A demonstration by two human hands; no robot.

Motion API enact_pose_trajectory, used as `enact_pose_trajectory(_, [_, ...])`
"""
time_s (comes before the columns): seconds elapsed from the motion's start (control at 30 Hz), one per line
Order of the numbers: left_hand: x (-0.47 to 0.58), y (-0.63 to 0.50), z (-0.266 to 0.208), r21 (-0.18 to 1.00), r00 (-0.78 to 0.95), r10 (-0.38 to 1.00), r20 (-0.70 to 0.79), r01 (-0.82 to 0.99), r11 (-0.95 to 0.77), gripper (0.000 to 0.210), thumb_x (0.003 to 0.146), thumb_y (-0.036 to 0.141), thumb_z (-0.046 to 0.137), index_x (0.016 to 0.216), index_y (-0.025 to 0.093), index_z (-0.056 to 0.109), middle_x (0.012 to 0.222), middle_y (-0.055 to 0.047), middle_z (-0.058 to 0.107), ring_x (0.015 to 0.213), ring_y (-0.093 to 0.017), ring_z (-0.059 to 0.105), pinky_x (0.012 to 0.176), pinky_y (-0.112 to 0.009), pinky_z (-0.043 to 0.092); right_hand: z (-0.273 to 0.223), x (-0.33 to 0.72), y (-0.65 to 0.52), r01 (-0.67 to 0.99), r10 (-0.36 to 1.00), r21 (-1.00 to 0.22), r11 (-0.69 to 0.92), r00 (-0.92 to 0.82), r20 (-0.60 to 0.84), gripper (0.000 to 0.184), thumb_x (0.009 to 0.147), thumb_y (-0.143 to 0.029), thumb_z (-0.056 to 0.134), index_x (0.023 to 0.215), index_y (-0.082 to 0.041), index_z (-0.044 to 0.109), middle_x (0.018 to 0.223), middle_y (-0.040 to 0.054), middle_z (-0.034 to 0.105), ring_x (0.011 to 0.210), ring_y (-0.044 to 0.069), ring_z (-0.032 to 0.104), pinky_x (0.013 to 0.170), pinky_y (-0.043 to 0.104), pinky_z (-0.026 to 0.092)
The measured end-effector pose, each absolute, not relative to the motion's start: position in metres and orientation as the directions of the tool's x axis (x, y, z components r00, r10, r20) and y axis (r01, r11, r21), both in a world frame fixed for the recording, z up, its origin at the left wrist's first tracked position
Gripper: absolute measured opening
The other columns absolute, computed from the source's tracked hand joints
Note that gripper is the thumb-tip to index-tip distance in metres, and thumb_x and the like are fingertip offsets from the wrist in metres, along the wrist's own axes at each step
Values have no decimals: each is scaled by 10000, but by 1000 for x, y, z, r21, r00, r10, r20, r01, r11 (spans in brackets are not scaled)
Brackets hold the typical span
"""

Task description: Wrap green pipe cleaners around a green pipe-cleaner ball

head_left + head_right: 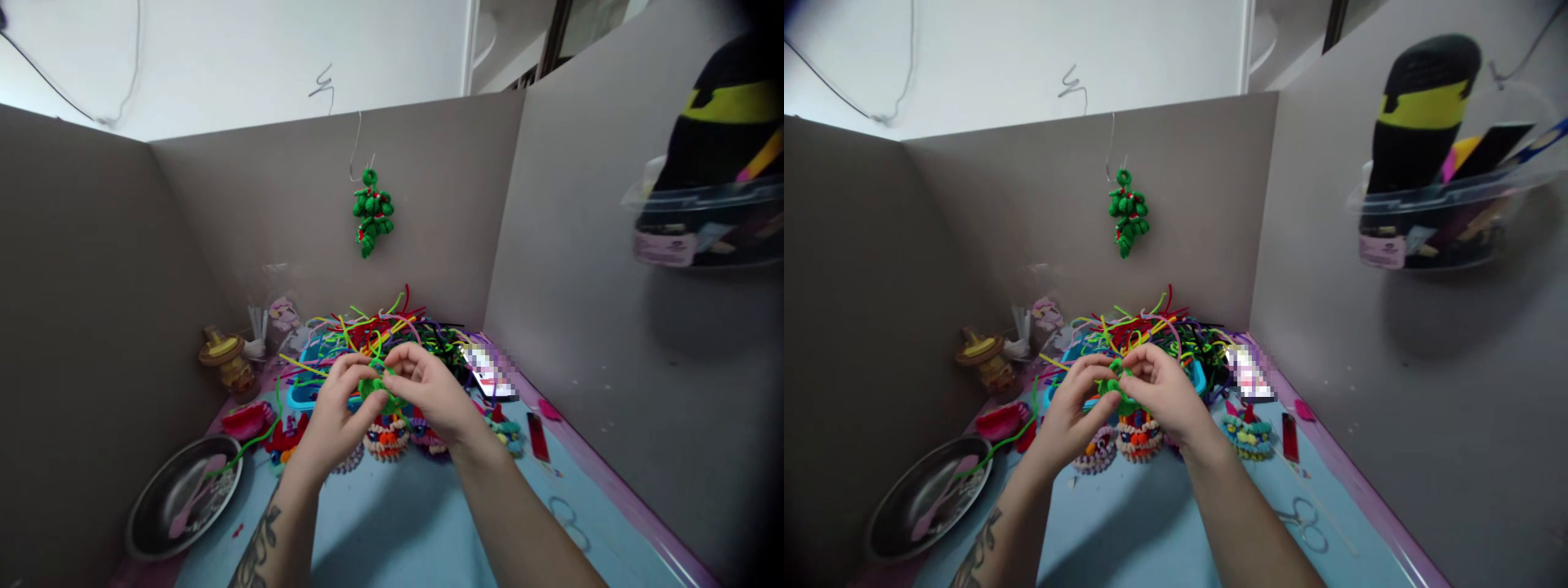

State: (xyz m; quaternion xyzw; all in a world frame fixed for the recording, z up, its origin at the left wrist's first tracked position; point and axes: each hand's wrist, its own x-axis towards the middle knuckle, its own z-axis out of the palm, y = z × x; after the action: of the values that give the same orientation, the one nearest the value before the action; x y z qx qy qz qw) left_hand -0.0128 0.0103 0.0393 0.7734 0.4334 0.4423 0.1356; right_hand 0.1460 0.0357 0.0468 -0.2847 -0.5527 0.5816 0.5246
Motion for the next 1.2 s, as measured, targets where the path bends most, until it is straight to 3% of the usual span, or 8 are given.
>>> enact_pose_trajectory(0.33, [-14, 17, 38, 707, 168, 836, 523, 462, -535, 188, 874, 287, 527, 734, 190, 607, 1026, -67, 549, 1033, -193, 525, 898, -314, 408, 48, 149, 35, -268, 900, -949, 167, -351, 258, 152, 668, -186, 644, 792, -201, 557, 695, -48, 543, 622, 98, 505, 585, 234, 385])
enact_pose_trajectory(0.67, [-12, 19, 36, 764, 69, 889, 452, 484, -426, 225, 833, 292, 550, 641, 179, 573, 993, -80, 587, 1006, -212, 552, 894, -352, 413, 41, 143, 39, -241, 922, -953, 185, -294, 253, 175, 630, -154, 645, 766, -199, 546, 727, -41, 553, 673, 109, 535, 635, 245, 417])
enact_pose_trajectory(0.8, [-11, 22, 30, 786, 19, 879, 476, 440, -435, 104, 803, 265, 586, 731, 190, 584, 980, -63, 592, 978, -202, 571, 839, -337, 454, 40, 142, 40, -244, 928, -949, 199, -264, 262, 165, 622, -147, 627, 751, -197, 538, 714, -48, 539, 666, 105, 528, 621, 235, 410])
enact_pose_trajectory(1.0, [-11, 23, 28, 638, 17, 787, 617, 574, -513, 95, 803, 244, 622, 746, 202, 686, 981, -65, 605, 974, -199, 574, 890, -352, 434, 39, 142, 43, -275, 940, -946, 174, -239, 242, 167, 622, -177, 637, 749, -201, 530, 690, -54, 521, 638, 104, 505, 583, 228, 393])
enact_pose_trajectory(1.2, [-8, 21, 27, 520, 47, 713, 699, 652, -552, 74, 825, 247, 624, 794, 196, 669, 914, -52, 620, 908, -189, 580, 843, -350, 450, 34, 143, 47, -254, 945, -942, 220, -183, 270, 184, 618, -191, 659, 748, -206, 530, 687, -46, 547, 656, 116, 512, 622, 242, 390])
